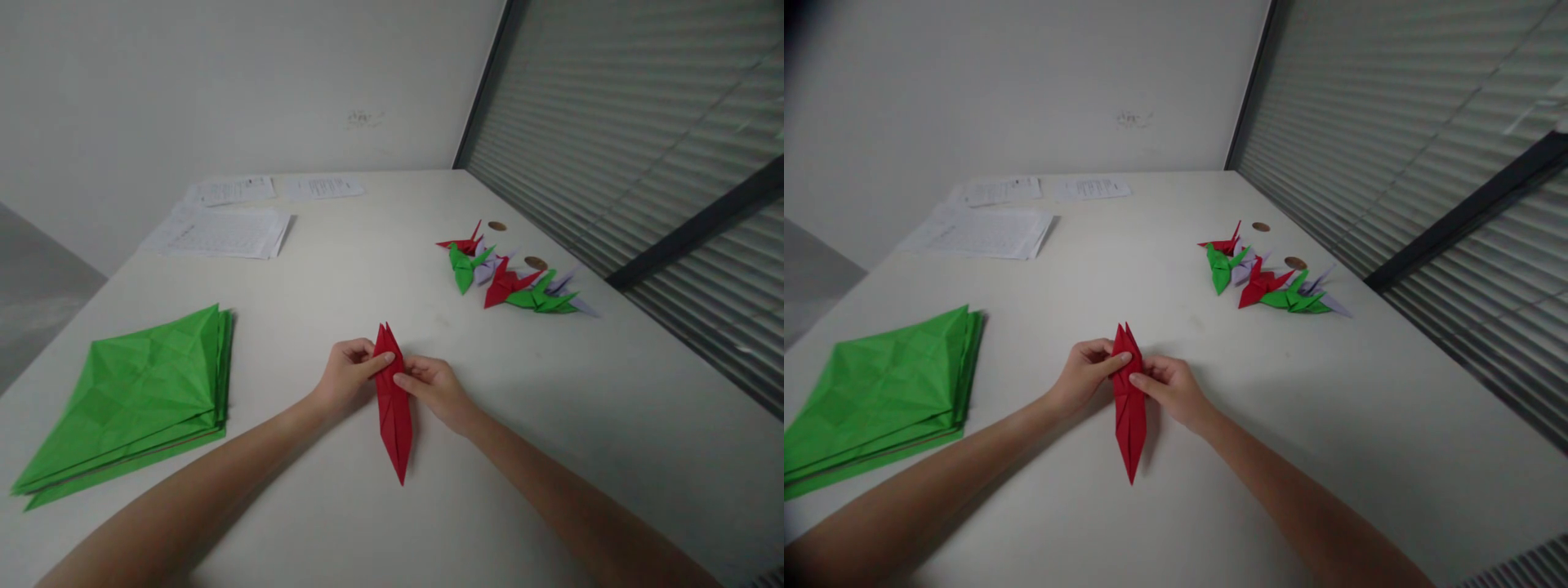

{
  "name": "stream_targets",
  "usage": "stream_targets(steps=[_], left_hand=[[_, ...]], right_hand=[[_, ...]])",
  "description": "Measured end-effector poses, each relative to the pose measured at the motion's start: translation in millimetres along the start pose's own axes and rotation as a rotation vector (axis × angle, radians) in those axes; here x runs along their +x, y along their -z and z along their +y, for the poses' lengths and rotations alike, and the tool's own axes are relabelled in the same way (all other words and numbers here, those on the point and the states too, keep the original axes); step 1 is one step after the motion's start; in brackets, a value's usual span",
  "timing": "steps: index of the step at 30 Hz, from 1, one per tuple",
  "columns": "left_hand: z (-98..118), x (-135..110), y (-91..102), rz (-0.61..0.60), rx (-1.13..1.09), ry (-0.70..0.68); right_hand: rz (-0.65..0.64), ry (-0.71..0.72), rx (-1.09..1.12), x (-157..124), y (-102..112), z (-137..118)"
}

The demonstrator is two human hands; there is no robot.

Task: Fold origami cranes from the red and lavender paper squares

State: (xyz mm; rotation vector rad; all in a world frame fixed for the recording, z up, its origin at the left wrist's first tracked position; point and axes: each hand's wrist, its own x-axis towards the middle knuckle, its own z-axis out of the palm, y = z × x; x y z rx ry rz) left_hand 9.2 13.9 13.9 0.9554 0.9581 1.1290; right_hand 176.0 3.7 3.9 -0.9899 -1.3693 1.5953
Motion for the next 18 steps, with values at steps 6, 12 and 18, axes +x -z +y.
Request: stream_targets(steps=[6, 12, 18], left_hand=[[-0.3, -1.8, -0.9, -0.026, -0.021, 0.024], [1.3, -1.4, 0.6, -0.004, 0.06, -0.033], [3.5, -5.7, -2.0, 0.049, 0.211, -0.234]], right_hand=[[-0.095, -0.062, -0.155, -4.0, 1.9, 2.4], [-0.144, -0.088, -0.158, -6.2, 2.2, 1.1], [-0.199, -0.182, -0.125, -9.2, 0.6, 1.7]])
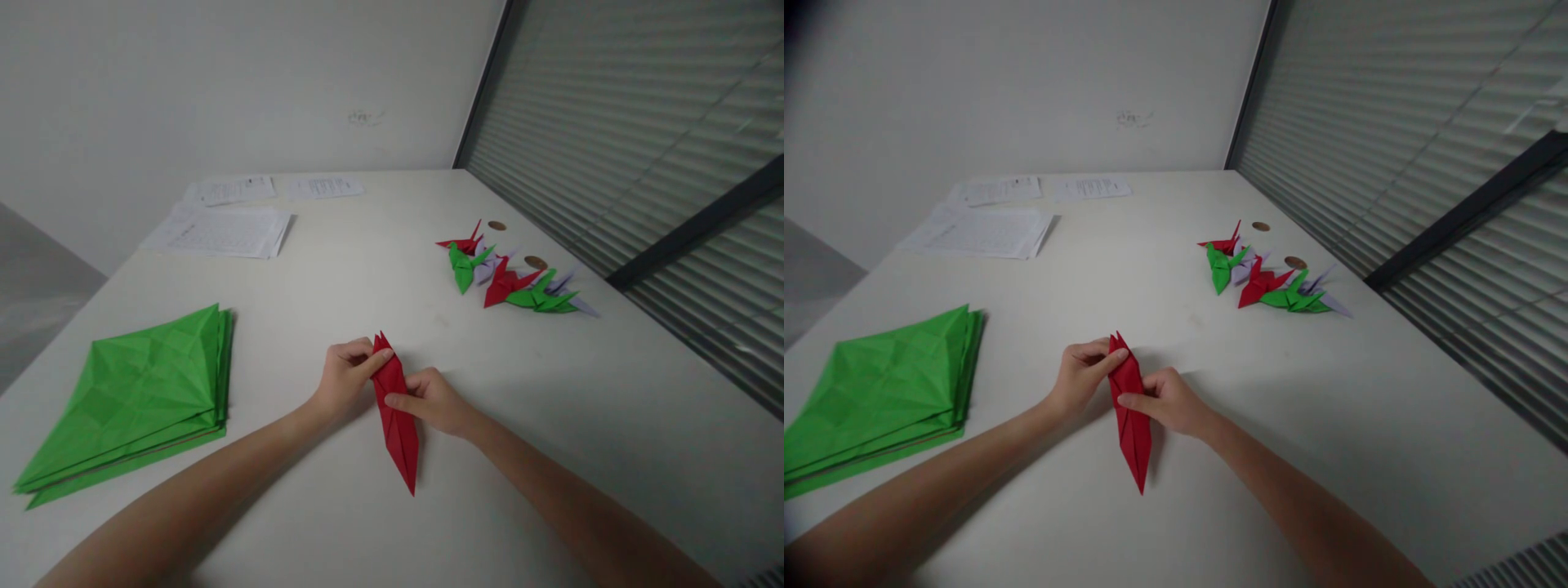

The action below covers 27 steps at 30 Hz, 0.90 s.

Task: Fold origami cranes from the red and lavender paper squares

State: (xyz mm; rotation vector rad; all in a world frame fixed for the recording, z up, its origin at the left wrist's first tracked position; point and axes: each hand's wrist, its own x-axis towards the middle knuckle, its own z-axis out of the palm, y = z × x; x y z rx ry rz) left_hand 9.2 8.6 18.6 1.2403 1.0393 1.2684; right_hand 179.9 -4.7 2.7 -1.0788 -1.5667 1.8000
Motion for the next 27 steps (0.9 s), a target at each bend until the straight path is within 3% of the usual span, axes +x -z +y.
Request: stream_targets(steps=[10, 15, 27], left_hand=[[-1.4, -4.9, -2.2, 0.06, 0.087, -0.085], [1.3, -7.8, -2.4, 0.029, 0.166, -0.164], [0.8, -1.6, 0.8, 0.017, 0.027, -0.065]], right_hand=[[-0.01, -0.061, -0.009, 0.7, 0.5, -1.8], [-0.055, -0.066, -0.035, -0.8, -1.0, -2.4], [-0.04, -0.052, -0.089, 0.3, 0.4, -0.7]])
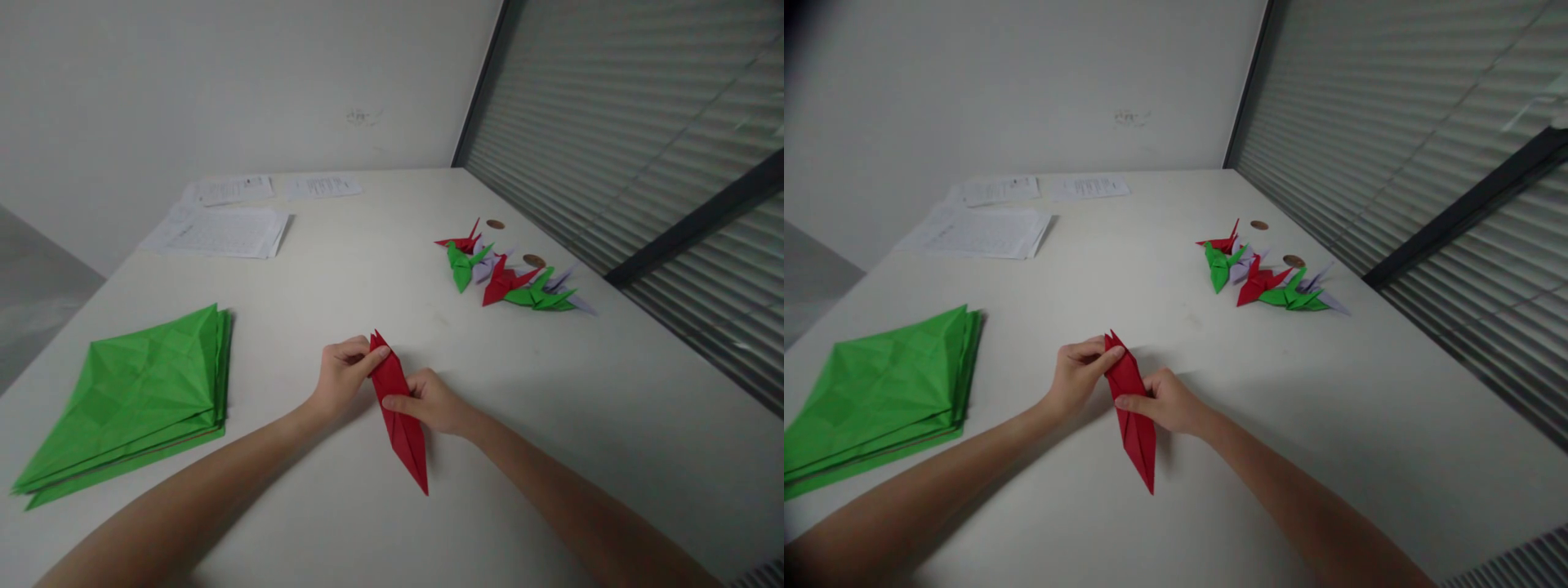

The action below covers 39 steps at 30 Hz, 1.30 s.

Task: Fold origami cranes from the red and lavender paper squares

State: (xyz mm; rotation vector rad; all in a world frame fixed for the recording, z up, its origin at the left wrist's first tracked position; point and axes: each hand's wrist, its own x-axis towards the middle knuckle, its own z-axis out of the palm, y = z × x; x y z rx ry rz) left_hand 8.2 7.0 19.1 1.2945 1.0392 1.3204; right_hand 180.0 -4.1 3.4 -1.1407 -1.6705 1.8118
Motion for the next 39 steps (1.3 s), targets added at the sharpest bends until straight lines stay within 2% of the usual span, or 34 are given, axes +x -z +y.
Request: stream_targets(steps=[8, 13, 15, 17, 19, 21, 23, 26, 31, 35, 37, 39], left_hand=[[-2, 3, 0.0, -0.003, -0.177, 0.104], [-2, 6, 3.2, -0.111, -0.187, 0.195], [0, 8, 4.7, -0.073, -0.144, 0.15], [3, 7, 5.4, 0.048, -0.077, 0.018], [6, 5, 4.8, 0.087, 0.039, -0.121], [8, 1, 2.8, -0.064, 0.184, -0.159], [9, -3, 0.1, -0.222, 0.289, -0.149], [9, -8, -3.6, -0.303, 0.284, -0.095], [9, -11, -5.4, -0.325, 0.219, -0.012], [11, -10, -4.6, -0.262, 0.153, 0.014], [12, -8, -3.7, -0.206, 0.087, 0.032], [12, -5, -2.6, -0.149, -0.011, 0.068]], right_hand=[[-0.017, -0.019, 0.026, -1, 3, -5], [-0.027, -0.027, 0.061, -1, -2, -4], [0.047, -0.023, 0.094, 0, -4, -4], [0.201, 0.0, 0.103, 3, -5, -3], [0.367, 0.037, 0.049, 6, -4, -2], [0.452, 0.088, -0.056, 7, -3, -1], [0.463, 0.14, -0.159, 7, -2, 0], [0.439, 0.19, -0.272, 4, -3, 2], [0.365, 0.28, -0.497, -5, -7, -3], [0.387, 0.443, -0.753, -10, -8, -9], [0.396, 0.532, -0.763, -10, -7, -9], [0.417, 0.591, -0.683, -8, -6, -7]])
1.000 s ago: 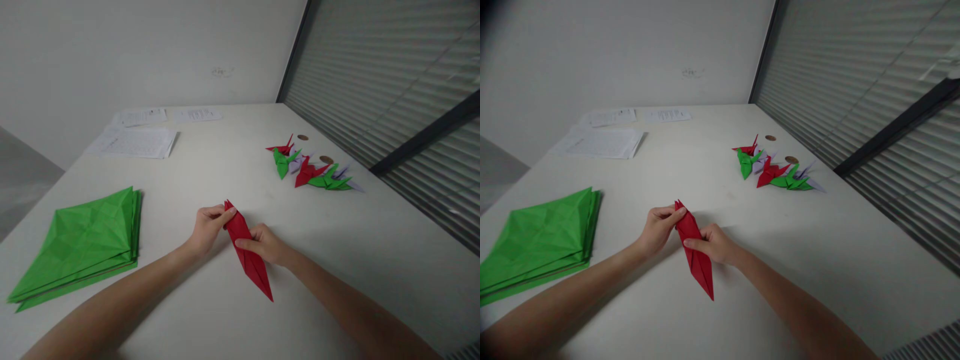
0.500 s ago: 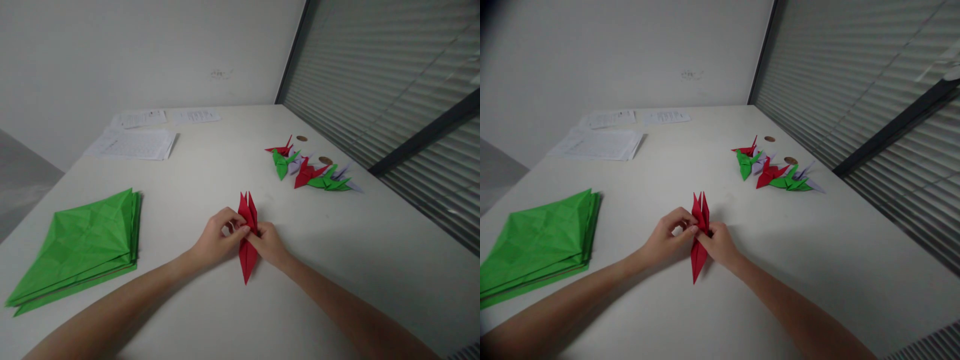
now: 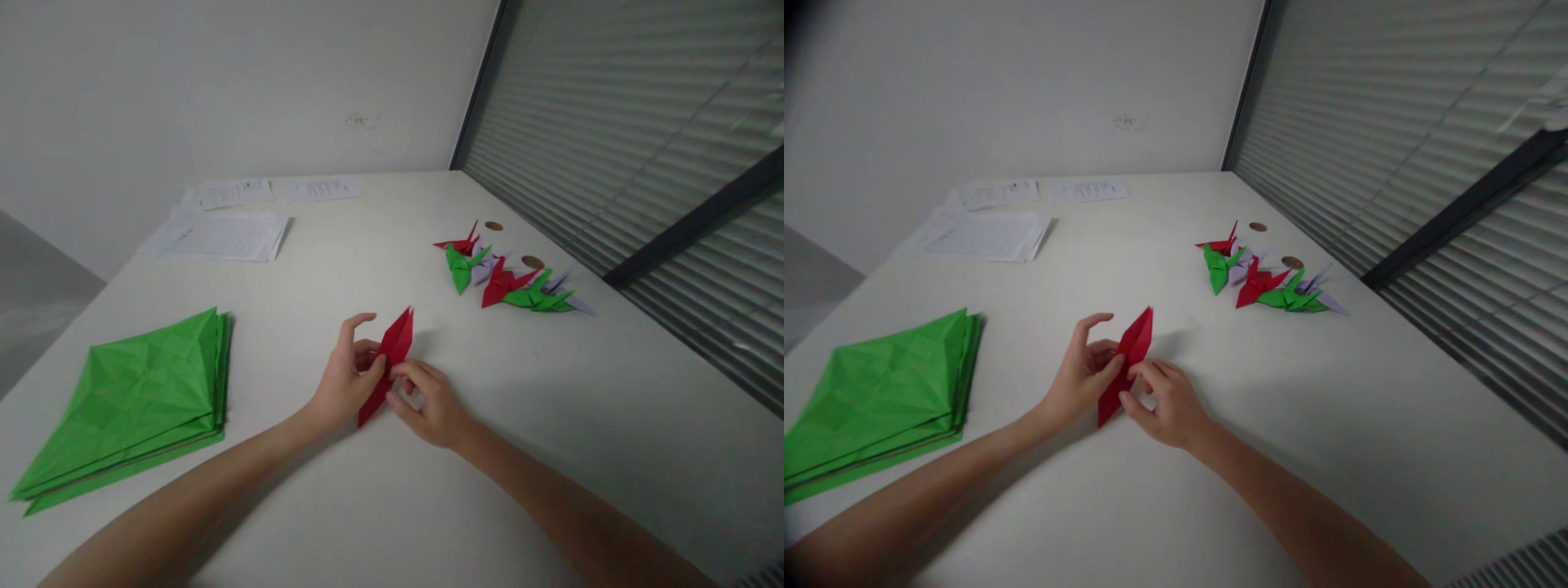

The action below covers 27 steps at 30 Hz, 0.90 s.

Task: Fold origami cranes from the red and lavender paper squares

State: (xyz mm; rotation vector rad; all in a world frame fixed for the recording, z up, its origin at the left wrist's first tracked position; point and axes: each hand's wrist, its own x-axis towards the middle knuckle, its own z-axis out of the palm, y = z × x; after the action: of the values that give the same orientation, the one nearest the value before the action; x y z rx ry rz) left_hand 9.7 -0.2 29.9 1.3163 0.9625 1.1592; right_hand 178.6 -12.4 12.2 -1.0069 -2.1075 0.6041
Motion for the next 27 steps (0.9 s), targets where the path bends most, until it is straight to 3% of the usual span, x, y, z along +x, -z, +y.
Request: stream_targets(steps=[4, 13, 21, 27], left_hand=[[0, 7, 3.2, 0.041, -0.184, 0.059], [-2, 10, 7.1, 0.038, -0.323, 0.177], [-10, 13, 11.1, -0.016, -0.19, -0.02], [-19, 12, 12.6, -0.041, -0.115, -0.058]], right_hand=[[0.123, 0.042, 0.169, 0, -3, 8], [0.176, 0.108, 0.298, 3, 3, 11], [0.279, -0.019, 0.359, 5, 1, 17], [0.268, -0.003, 0.447, 4, 0, 23]])
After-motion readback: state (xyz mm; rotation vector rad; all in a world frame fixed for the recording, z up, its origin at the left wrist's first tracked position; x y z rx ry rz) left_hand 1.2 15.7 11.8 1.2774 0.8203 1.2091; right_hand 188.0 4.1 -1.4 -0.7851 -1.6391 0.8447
